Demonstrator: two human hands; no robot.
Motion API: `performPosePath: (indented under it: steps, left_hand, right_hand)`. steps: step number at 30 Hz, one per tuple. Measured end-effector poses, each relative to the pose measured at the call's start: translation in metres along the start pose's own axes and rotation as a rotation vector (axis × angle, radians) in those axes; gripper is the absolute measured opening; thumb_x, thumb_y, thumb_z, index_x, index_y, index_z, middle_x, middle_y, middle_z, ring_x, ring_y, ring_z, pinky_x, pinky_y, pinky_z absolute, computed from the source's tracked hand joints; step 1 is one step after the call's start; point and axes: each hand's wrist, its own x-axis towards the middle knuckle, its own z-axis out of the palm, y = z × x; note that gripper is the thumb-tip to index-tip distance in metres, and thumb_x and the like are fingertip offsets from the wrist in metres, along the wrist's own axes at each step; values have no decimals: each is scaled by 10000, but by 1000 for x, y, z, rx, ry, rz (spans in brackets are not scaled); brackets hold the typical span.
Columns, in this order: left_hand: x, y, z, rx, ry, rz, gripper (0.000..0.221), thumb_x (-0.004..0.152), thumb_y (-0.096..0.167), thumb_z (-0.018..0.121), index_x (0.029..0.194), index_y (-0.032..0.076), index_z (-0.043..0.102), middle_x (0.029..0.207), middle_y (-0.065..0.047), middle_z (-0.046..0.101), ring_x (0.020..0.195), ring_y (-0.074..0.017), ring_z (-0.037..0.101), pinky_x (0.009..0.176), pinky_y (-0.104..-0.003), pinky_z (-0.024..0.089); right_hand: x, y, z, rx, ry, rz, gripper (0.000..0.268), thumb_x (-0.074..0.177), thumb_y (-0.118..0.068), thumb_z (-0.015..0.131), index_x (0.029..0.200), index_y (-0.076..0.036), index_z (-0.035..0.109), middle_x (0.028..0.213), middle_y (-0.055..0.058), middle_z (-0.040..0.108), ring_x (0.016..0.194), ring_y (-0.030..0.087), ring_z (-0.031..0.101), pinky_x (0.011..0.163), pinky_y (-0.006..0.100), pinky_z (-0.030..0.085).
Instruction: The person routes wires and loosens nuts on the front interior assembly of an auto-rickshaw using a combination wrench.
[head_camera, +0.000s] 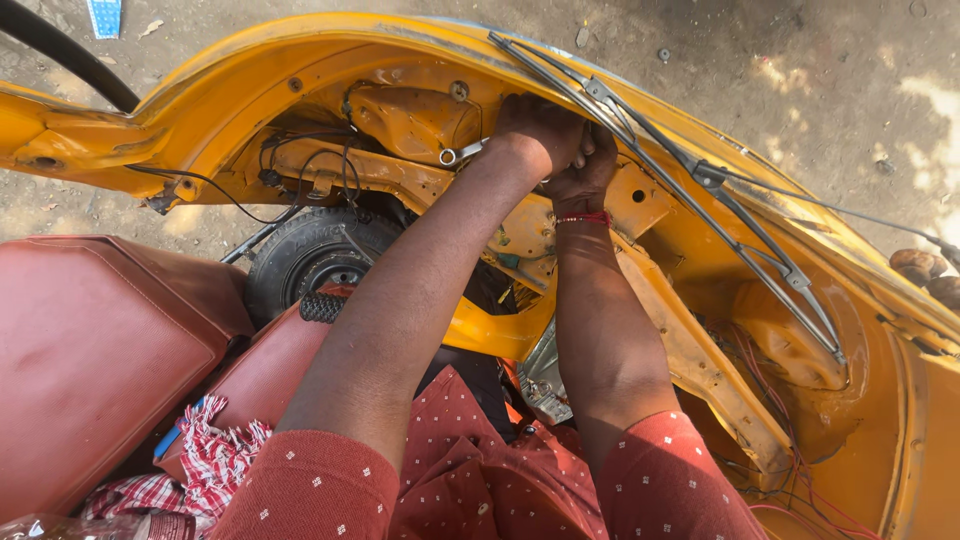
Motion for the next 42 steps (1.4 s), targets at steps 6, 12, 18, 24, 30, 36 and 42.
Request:
performPosePath:
  steps: [6,12,18,24,30,36,42]
  left_hand:
    - [9,-5,9,123,130,15,509,920,385,460,1395,225,553,1468,-69,526,1376,-315,445,1067,-573,297]
    - [22,-3,6,57,162,-60,449,1040,366,333,1328,158,609,1421,-90,574,1352,-273,495,1153,-500,330]
    - [9,18,9,31,75,30,393,991,345,455,1272,154,653,1337,-91,640,1226,-268,622,1021,-451,497]
    - [19,61,15,-230,23,-159,373,1015,326,457,1260,146,674,1334,-88,664,1230,-247,644,1023,-403,524]
    - [11,22,6,-146,-35,-57,346,1003,350,473,1237,219,691,1347,-49,635,1260,-265,600,1055,-410,477]
    - [1,4,-4,14,37,-118,349,999,364,459,1264,242,650,1304,-20,652,1243,-229,601,1062,-487,432]
    - [6,22,1,-127,44,-36,390,1014,396,474,1278,184,667,1353,-74,641,1242,-273,628,1045,-444,501]
  right_hand:
    - [-3,-9,-1,-24,62,77,282,1046,-312,493,875,-109,588,573,-88,424,433,63,397,429,238,335]
    - [0,-16,-12,-36,5,58,292,1105,-265,506,865,-114,577,595,-98,444,448,45,401,440,225,351]
    - [-1,-19,-8,-54,44,17,305,1095,-258,498,835,-114,566,592,-76,449,460,65,406,455,233,367]
    - [-5,-14,12,-100,66,24,323,1092,-254,493,809,-112,558,584,-61,451,467,79,403,460,241,379]
    - [-3,-12,22,-113,76,29,342,1089,-250,489,783,-111,550,576,-46,453,474,92,400,466,249,390]
    - [-5,-10,26,-144,45,55,369,1093,-244,492,747,-121,531,567,-34,454,486,108,393,479,266,404]
    - [-4,-6,20,-99,121,37,386,1090,-266,490,728,-134,517,560,-38,442,479,103,391,480,262,399]
